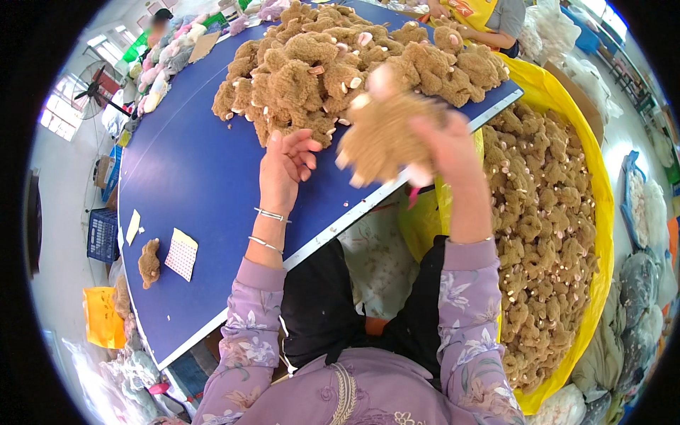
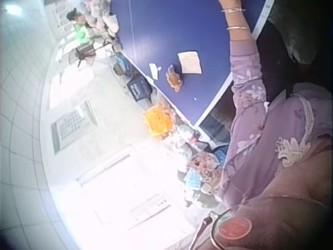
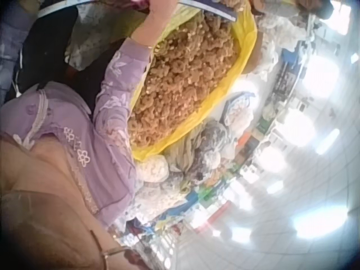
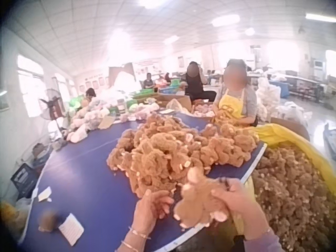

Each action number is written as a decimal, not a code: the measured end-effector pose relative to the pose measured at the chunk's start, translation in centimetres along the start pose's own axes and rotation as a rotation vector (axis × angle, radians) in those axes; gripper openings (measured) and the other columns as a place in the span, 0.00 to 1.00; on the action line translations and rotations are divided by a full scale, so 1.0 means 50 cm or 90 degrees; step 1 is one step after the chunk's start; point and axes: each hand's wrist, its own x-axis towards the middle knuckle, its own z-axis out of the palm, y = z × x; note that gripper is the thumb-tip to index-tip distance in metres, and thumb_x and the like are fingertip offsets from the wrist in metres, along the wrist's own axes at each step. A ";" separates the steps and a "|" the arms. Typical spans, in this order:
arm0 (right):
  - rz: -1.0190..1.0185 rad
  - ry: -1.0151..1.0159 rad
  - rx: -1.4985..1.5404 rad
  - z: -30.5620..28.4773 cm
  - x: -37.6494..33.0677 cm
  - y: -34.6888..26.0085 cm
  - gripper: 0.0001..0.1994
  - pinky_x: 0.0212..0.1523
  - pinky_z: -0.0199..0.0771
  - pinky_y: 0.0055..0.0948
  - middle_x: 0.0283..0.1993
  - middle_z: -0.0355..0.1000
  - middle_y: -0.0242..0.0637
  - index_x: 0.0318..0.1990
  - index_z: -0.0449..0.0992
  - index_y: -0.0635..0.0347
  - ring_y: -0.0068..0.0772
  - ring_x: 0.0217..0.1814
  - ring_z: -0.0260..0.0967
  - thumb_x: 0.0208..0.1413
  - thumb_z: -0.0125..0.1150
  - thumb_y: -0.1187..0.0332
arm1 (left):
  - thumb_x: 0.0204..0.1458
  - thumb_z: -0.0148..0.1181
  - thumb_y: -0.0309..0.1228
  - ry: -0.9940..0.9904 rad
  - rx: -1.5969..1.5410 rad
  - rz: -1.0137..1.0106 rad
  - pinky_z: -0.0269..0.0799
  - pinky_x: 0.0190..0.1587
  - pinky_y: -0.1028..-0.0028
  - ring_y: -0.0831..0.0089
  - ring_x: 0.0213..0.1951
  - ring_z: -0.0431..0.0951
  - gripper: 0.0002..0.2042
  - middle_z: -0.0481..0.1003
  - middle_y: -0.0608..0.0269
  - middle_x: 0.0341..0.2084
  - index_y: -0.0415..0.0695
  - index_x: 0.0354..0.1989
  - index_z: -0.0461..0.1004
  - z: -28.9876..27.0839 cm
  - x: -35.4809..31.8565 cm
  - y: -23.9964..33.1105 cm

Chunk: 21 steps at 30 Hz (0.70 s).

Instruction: The person trims excess fabric from small brown stuffed animals using scissors. They pick up each toy, snip around the edges, and place the finished items on a blue table. The process is repeated for multiple toys.

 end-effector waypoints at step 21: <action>-0.105 -0.116 -0.167 0.121 0.016 0.015 0.11 0.30 0.67 0.24 0.24 0.73 0.32 0.32 0.73 0.66 0.20 0.27 0.67 0.57 0.57 0.65 | 0.59 0.41 0.52 -0.990 0.121 0.487 0.64 0.52 0.55 0.47 0.64 0.51 0.24 0.54 0.38 0.62 0.47 0.50 0.74 0.190 -0.206 0.387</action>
